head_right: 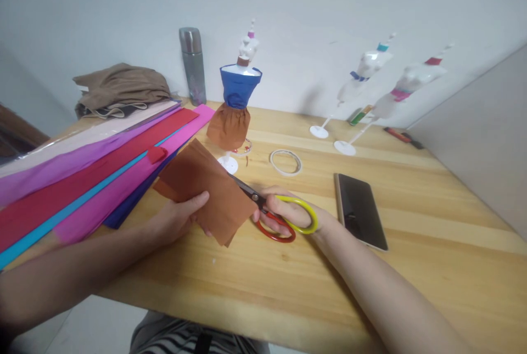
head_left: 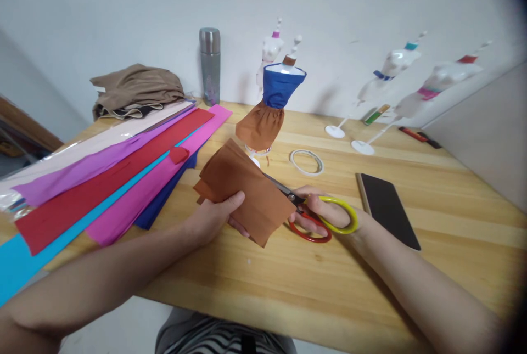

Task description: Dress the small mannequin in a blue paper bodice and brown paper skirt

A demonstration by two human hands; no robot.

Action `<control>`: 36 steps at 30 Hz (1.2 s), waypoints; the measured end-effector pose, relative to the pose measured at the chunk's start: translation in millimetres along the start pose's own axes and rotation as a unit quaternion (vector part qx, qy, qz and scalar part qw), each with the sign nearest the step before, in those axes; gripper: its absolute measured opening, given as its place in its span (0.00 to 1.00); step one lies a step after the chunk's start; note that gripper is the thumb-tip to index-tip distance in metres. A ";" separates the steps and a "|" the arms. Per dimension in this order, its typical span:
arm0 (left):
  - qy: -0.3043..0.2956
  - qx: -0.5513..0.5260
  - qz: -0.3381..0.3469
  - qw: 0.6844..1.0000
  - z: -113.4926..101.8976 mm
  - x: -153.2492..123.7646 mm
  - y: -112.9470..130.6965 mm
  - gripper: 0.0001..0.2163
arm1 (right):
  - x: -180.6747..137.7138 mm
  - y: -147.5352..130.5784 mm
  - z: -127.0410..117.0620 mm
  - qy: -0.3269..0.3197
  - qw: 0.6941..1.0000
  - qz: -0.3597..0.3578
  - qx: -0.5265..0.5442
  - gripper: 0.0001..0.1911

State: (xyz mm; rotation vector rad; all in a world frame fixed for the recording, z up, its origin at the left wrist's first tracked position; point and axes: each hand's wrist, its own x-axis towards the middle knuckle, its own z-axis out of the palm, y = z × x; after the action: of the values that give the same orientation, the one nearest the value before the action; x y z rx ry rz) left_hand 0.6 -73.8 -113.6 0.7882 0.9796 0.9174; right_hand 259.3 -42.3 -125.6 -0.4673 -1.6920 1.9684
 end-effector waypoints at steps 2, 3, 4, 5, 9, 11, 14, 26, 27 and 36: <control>-0.001 -0.008 0.001 1.000 0.0 0.1 0.5 0.27 | -0.4 0.8 -0.6 -0.003 1.000 -0.002 0.003 0.29; -0.003 -0.007 -0.001 1.000 -0.1 0.1 0.8 0.27 | -0.6 1.2 -0.9 -0.004 1.000 -0.003 0.005 0.29; -0.006 -0.004 -0.003 1.000 -0.1 0.0 1.2 0.27 | -0.7 1.6 -1.1 -0.007 1.000 -0.003 0.008 0.29; -0.007 -0.002 -0.005 1.000 -0.1 -0.1 1.5 0.27 | -0.9 2.1 -1.3 -0.009 1.000 -0.004 0.012 0.29; -0.004 -0.006 -0.010 1.000 -0.2 0.1 2.3 0.30 | -1.5 4.4 -2.2 -0.017 1.000 -0.008 0.024 0.30; -0.008 -0.006 -0.019 1.000 -0.4 0.3 2.3 0.30 | -1.0 4.7 -2.1 -0.020 0.999 -0.012 0.025 0.30; -0.018 -0.007 -0.038 0.999 -0.4 0.3 2.2 0.31 | 1.0 2.1 -0.3 -0.027 0.999 -0.017 0.025 0.30; -0.040 0.035 -0.094 0.994 -4.1 -2.5 3.1 0.26 | -3.0 -14.6 -2.0 -0.061 0.998 0.013 0.022 0.23; -0.041 0.038 -0.095 0.994 -4.5 -2.2 3.1 0.27 | -2.9 -14.9 -2.2 -0.063 0.998 0.014 0.025 0.23; -0.002 0.065 -0.054 0.996 -5.0 -3.0 -3.3 0.20 | 1.0 -8.2 0.8 -0.056 0.998 0.007 0.038 0.24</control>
State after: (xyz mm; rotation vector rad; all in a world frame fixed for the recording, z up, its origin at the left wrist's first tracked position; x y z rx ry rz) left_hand -3.9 -77.1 -117.3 0.8383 1.0758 0.7645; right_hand 259.3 -41.5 -117.3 -0.3479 -1.6777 2.0959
